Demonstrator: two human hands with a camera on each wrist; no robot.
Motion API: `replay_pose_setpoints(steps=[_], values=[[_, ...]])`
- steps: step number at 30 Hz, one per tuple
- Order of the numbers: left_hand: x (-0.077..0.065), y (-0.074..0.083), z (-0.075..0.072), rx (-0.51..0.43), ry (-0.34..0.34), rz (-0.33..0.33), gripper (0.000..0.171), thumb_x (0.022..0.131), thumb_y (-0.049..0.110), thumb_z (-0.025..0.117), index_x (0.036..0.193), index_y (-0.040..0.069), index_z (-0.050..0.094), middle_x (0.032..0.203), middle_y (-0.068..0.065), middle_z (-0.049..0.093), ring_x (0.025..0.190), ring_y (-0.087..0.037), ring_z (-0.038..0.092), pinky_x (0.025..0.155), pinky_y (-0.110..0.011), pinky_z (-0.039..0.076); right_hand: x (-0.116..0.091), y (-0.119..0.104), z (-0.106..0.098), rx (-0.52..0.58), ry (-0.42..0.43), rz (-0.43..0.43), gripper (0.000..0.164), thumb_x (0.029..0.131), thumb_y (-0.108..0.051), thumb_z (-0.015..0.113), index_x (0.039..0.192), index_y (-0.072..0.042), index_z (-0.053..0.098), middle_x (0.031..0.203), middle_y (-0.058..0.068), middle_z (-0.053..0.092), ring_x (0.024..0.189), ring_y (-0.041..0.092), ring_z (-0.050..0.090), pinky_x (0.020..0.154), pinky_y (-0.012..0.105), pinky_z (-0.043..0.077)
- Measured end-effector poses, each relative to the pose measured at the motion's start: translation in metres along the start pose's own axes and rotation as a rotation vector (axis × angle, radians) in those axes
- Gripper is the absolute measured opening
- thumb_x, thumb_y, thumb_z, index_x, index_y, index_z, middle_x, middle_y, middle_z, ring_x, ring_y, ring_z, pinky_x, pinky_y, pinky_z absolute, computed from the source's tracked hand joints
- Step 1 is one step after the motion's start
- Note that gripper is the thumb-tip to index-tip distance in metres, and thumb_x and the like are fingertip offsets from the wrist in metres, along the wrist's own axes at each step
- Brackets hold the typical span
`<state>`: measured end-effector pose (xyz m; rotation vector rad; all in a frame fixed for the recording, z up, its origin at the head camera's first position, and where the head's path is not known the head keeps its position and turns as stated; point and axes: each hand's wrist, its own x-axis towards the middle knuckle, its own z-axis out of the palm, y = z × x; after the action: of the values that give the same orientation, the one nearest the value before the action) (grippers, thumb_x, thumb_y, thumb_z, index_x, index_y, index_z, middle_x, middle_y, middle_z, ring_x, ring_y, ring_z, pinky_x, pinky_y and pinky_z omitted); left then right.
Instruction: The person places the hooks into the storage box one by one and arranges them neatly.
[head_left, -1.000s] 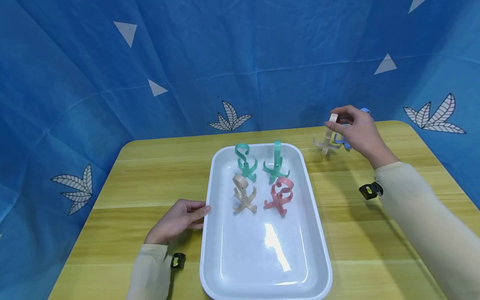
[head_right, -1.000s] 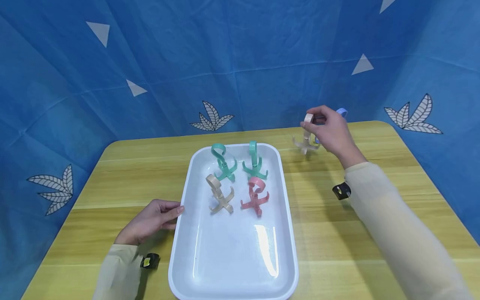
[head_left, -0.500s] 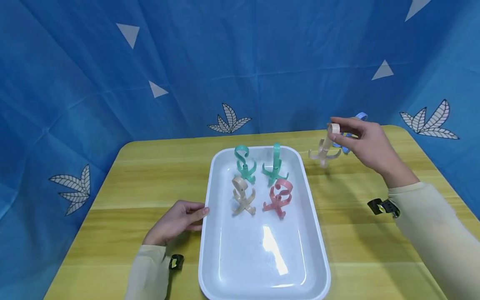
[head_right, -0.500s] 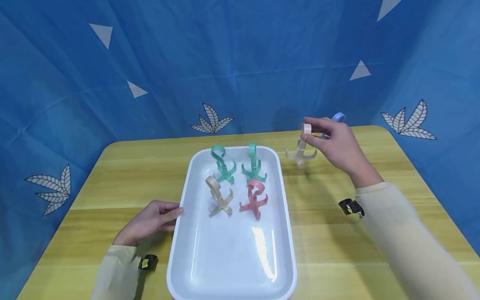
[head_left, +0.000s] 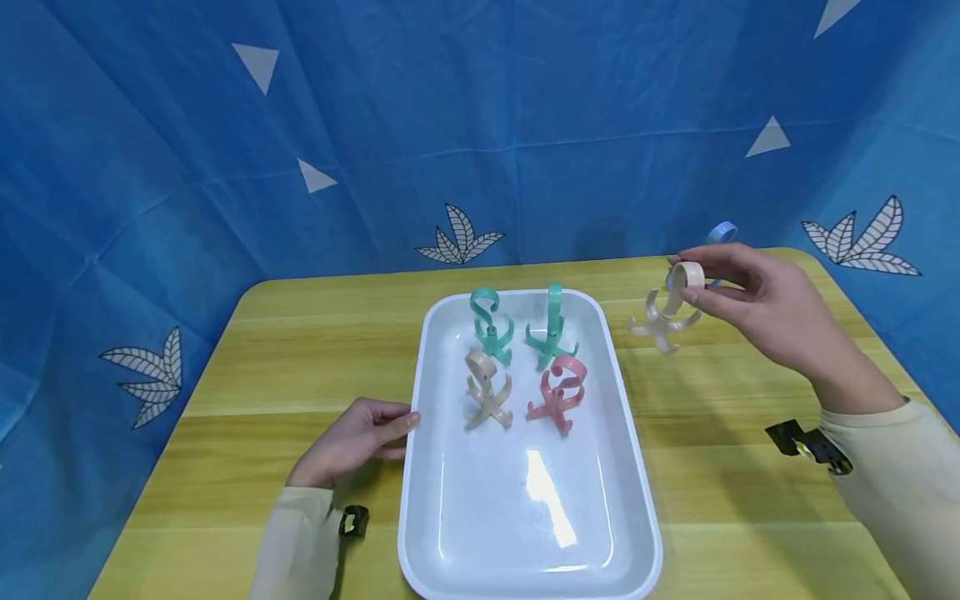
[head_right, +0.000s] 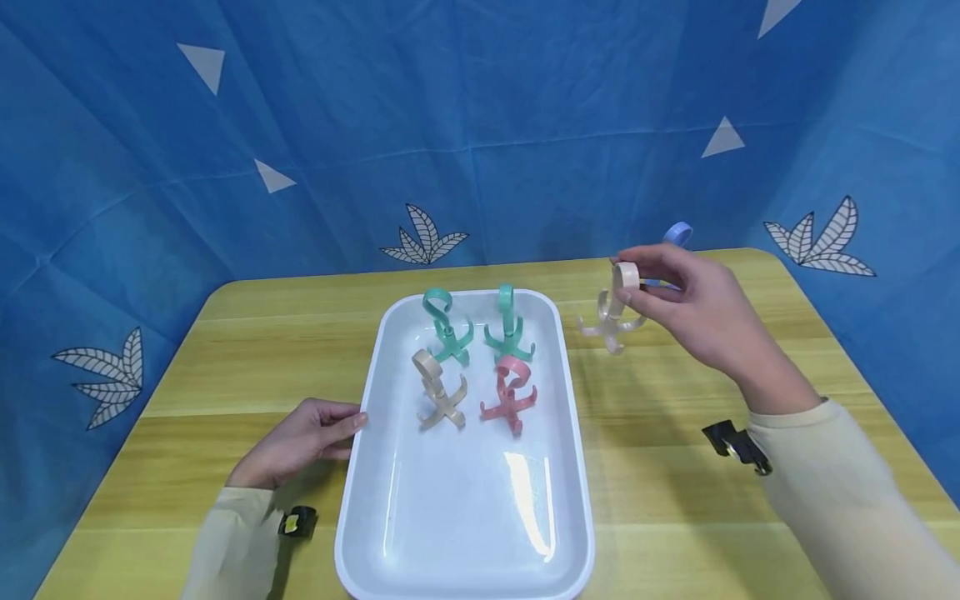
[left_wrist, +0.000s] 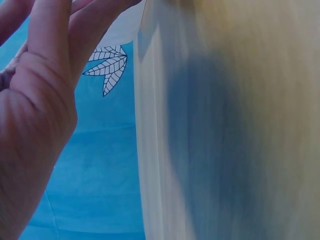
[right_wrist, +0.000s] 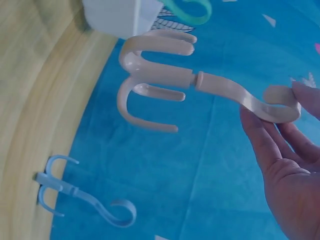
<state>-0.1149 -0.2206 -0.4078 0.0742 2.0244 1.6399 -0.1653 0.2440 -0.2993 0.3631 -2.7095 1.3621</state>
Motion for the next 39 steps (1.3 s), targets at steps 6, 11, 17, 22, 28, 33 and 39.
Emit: replay_pose_setpoints(steps=[6,11,17,22,28,33,39], values=[[-0.003,-0.002,-0.002,-0.009,0.003,0.011,0.049,0.098,0.028,0.064,0.129,-0.010,0.058,0.122,-0.021,0.063,0.108,-0.029,0.063,0.086,-0.039,0.057,-0.010,-0.007,-0.003,0.003,-0.058,0.011,0.039,0.096,-0.017,0.067,0.133,-0.009,0.060,0.132,0.005,0.055,0.103,-0.005,0.058,0.079,0.010,0.051],[-0.004,-0.003,-0.001,-0.022,-0.002,0.013,0.051,0.098,0.028,0.063,0.130,-0.011,0.056,0.124,-0.023,0.061,0.110,-0.031,0.063,0.087,-0.040,0.056,-0.017,-0.011,-0.003,0.016,-0.121,0.006,0.038,0.095,-0.011,0.067,0.133,-0.011,0.061,0.131,0.004,0.057,0.105,-0.004,0.060,0.079,0.015,0.054],[-0.004,-0.004,0.000,-0.026,-0.003,0.010,0.051,0.099,0.028,0.063,0.130,-0.011,0.056,0.124,-0.023,0.061,0.110,-0.031,0.063,0.087,-0.039,0.056,-0.031,-0.017,-0.008,-0.033,-0.207,-0.135,0.040,0.094,-0.005,0.067,0.132,-0.017,0.062,0.130,0.003,0.060,0.105,0.002,0.063,0.080,0.015,0.054],[-0.003,-0.005,0.001,-0.032,-0.012,0.015,0.050,0.099,0.027,0.063,0.130,-0.011,0.057,0.124,-0.023,0.061,0.110,-0.031,0.062,0.086,-0.039,0.056,-0.043,-0.030,-0.012,-0.084,-0.236,-0.273,0.046,0.089,0.002,0.070,0.129,-0.022,0.065,0.123,-0.002,0.064,0.106,0.006,0.063,0.083,0.013,0.051],[-0.005,-0.005,0.001,-0.022,-0.017,0.015,0.048,0.099,0.026,0.062,0.130,-0.011,0.057,0.124,-0.022,0.061,0.111,-0.032,0.062,0.087,-0.039,0.056,-0.054,-0.046,-0.008,-0.111,-0.290,-0.421,0.055,0.083,0.006,0.075,0.128,-0.024,0.063,0.122,-0.011,0.064,0.111,0.008,0.060,0.084,0.016,0.053],[-0.005,-0.004,-0.001,-0.015,-0.015,0.011,0.047,0.100,0.026,0.062,0.130,-0.011,0.057,0.124,-0.022,0.061,0.111,-0.030,0.062,0.087,-0.039,0.056,-0.059,-0.057,0.001,-0.104,-0.330,-0.473,0.057,0.081,0.002,0.078,0.130,-0.023,0.062,0.122,-0.011,0.064,0.107,0.009,0.063,0.083,0.018,0.054],[0.001,-0.001,-0.001,0.004,-0.011,0.005,0.049,0.099,0.027,0.062,0.131,-0.010,0.057,0.124,-0.022,0.062,0.110,-0.030,0.063,0.086,-0.039,0.056,-0.058,-0.063,0.014,-0.056,-0.405,-0.543,0.056,0.083,-0.003,0.079,0.133,-0.021,0.062,0.123,-0.007,0.065,0.108,0.012,0.062,0.085,0.017,0.052]])
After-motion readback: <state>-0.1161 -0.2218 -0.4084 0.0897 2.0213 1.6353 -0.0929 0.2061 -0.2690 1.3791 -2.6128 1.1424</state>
